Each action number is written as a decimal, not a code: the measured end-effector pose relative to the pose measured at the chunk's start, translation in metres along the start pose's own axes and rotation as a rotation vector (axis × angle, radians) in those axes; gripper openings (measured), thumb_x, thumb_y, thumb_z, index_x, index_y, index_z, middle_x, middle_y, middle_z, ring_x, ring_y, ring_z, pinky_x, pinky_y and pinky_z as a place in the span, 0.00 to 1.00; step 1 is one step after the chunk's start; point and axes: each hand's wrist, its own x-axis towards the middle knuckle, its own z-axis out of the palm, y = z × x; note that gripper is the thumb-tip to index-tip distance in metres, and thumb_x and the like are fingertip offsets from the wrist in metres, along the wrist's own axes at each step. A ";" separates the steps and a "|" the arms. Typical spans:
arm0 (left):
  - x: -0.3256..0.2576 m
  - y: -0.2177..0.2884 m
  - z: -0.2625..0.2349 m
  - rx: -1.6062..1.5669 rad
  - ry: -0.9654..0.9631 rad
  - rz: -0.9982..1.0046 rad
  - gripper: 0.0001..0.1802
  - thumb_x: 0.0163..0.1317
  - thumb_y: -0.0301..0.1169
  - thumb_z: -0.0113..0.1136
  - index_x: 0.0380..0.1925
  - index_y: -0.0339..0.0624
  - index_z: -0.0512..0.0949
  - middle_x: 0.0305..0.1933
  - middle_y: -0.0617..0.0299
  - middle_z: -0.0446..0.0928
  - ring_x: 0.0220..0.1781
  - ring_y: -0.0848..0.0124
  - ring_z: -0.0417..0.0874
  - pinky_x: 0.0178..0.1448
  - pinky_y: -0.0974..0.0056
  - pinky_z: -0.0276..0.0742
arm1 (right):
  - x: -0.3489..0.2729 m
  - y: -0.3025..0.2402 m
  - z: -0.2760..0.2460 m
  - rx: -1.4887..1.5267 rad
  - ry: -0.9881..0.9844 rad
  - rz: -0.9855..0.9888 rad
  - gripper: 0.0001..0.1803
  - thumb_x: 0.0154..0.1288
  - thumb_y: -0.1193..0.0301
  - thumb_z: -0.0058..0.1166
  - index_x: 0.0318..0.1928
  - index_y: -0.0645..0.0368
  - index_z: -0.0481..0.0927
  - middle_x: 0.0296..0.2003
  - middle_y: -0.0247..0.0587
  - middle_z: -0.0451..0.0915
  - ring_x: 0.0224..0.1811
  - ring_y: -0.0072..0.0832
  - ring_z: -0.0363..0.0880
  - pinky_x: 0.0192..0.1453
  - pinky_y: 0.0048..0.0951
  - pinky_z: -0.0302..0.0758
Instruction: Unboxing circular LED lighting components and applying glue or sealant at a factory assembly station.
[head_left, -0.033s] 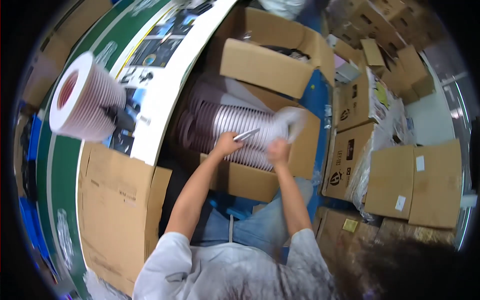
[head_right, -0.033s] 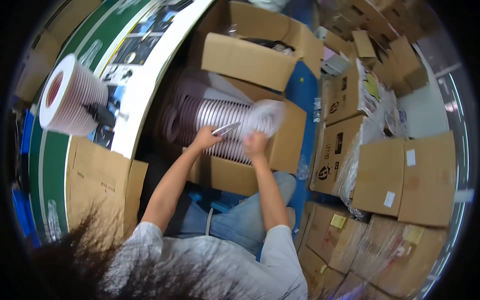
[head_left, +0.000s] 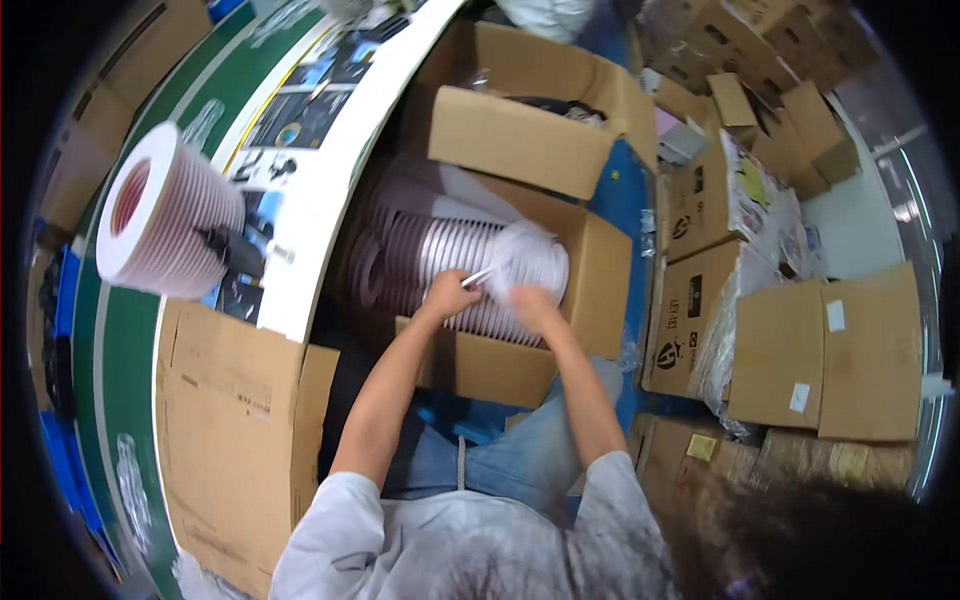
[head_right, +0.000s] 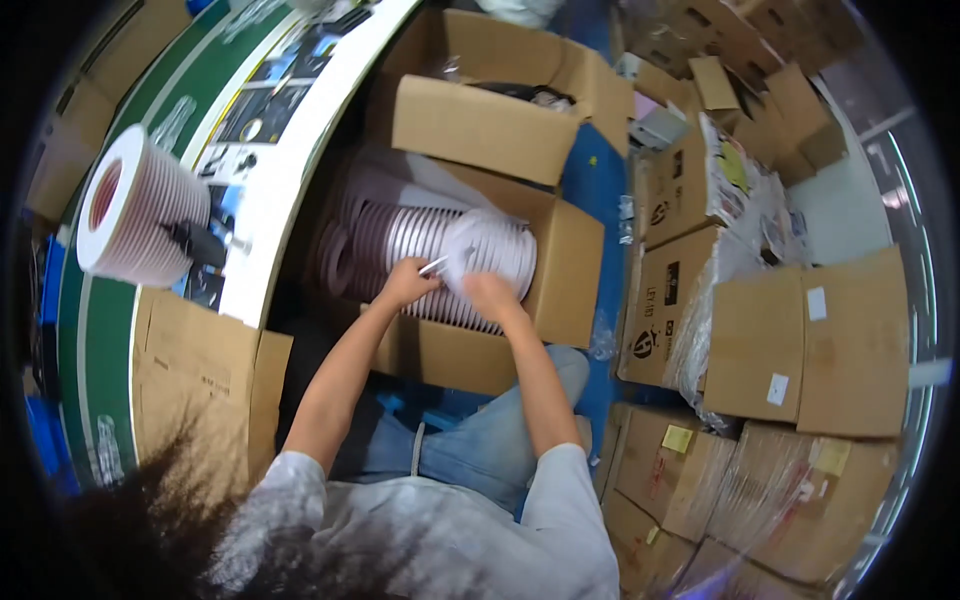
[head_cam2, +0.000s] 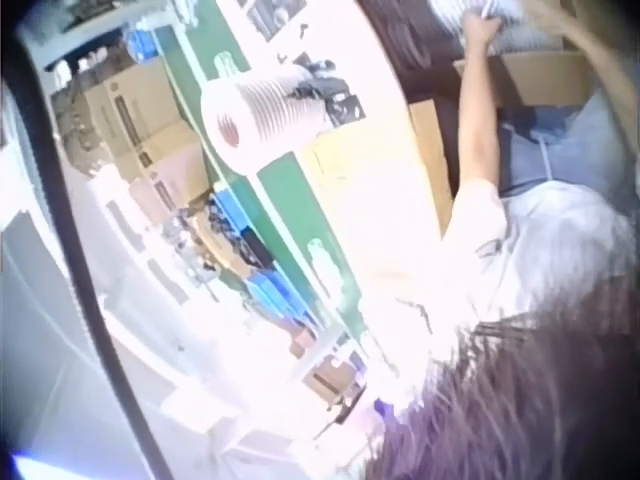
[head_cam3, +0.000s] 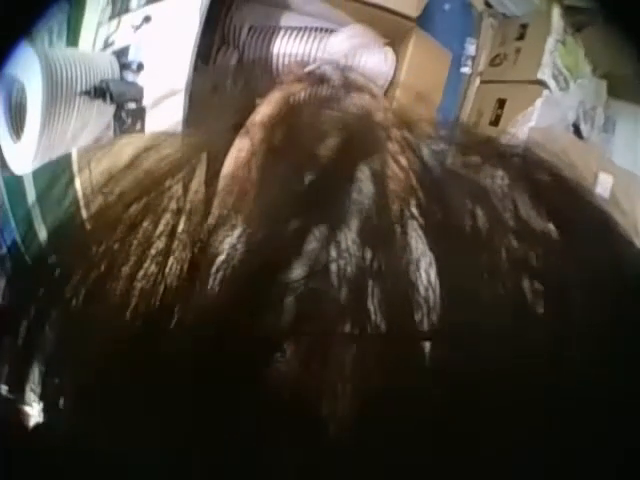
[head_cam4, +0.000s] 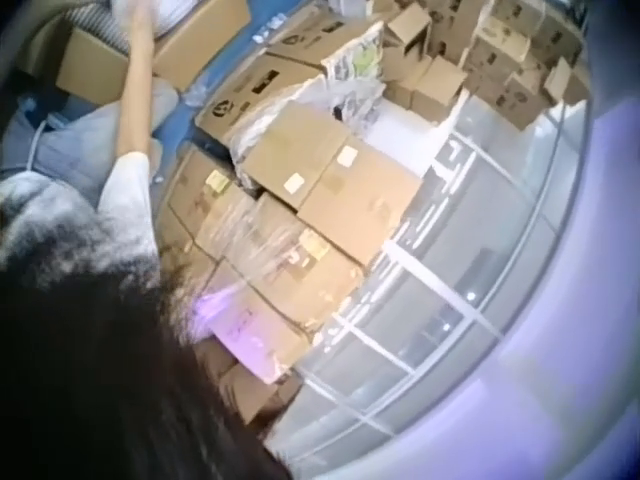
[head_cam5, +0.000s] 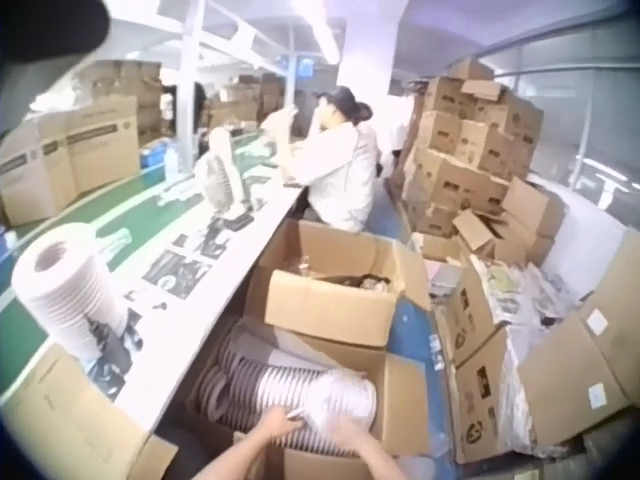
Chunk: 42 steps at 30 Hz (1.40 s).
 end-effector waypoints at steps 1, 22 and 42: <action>-0.002 -0.012 -0.006 0.224 -0.033 -0.099 0.13 0.38 0.37 0.66 0.22 0.38 0.81 0.23 0.47 0.78 0.29 0.55 0.82 0.40 0.57 0.76 | -0.003 -0.007 0.004 -0.001 0.016 -0.013 0.17 0.63 0.63 0.39 0.26 0.63 0.72 0.25 0.58 0.75 0.30 0.58 0.72 0.32 0.50 0.67; 0.003 -0.006 -0.012 0.150 -0.001 -0.115 0.13 0.42 0.37 0.60 0.23 0.37 0.81 0.22 0.49 0.79 0.27 0.59 0.83 0.38 0.58 0.77 | 0.004 -0.022 0.010 0.070 0.229 -0.056 0.18 0.63 0.63 0.36 0.28 0.62 0.77 0.21 0.56 0.74 0.27 0.51 0.74 0.33 0.46 0.71; -0.033 0.077 -0.053 0.445 0.487 0.660 0.08 0.42 0.25 0.60 0.21 0.40 0.69 0.25 0.51 0.71 0.33 0.49 0.73 0.37 0.53 0.69 | 0.007 -0.001 0.074 1.333 0.183 0.594 0.28 0.69 0.50 0.25 0.18 0.52 0.65 0.06 0.28 0.56 0.05 0.22 0.50 0.10 0.24 0.49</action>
